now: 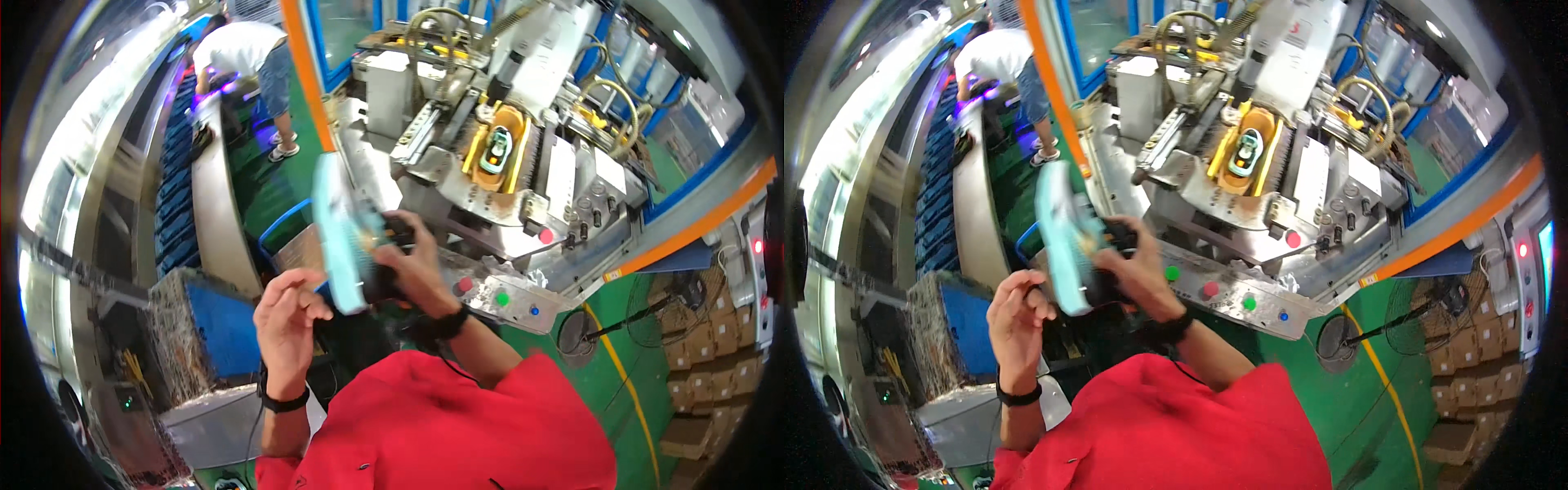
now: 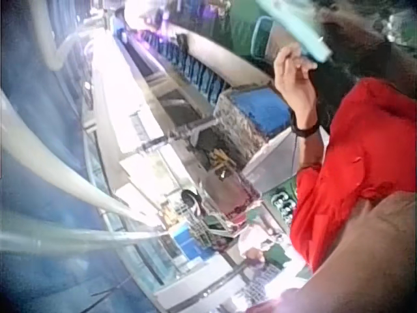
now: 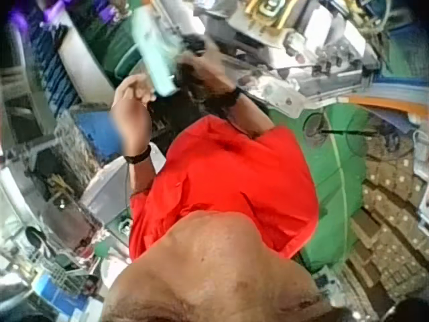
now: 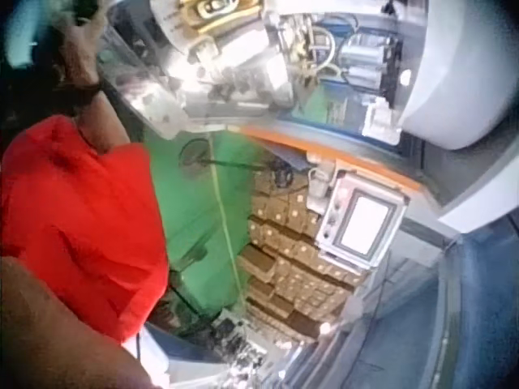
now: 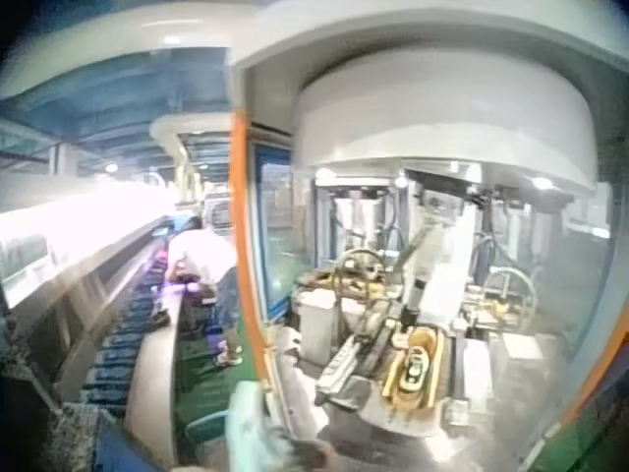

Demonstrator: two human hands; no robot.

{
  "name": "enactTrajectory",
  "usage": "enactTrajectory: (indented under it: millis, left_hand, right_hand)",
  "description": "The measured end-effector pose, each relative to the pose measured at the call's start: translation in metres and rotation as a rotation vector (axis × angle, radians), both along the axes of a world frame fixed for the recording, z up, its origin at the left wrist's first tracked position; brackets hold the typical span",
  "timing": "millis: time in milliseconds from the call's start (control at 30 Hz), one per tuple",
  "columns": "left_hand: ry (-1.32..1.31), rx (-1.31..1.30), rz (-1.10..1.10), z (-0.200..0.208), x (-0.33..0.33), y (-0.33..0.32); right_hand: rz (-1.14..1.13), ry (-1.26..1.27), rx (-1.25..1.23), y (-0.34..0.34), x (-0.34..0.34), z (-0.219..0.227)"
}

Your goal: Operating a specialized shoe-lasting machine to bond or shape footwear components.

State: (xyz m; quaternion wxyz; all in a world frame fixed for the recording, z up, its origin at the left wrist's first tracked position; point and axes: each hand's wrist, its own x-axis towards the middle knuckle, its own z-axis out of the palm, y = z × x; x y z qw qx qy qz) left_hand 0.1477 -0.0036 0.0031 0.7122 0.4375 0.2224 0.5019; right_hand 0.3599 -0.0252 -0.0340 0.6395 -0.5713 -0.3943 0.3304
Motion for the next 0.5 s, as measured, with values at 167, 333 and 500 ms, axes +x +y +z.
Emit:
enactTrajectory:
  millis: [167, 333, 500]
  left_hand:
    - [0.297, 0.052, -0.250, -0.016, 0.165, 0.034]
    - [0.425, 0.107, -0.417, -0.085, 0.345, 0.093]
    - [0.932, 0.554, -0.194, -0.152, 0.487, 0.131]
  right_hand:
    - [-0.459, 0.092, 0.086, -0.078, 0.148, -0.008]
    - [-0.777, 0.051, 0.122, -0.135, 0.238, -0.006]
    - [-1.004, -0.022, 0.102, -0.173, 0.277, -0.008]
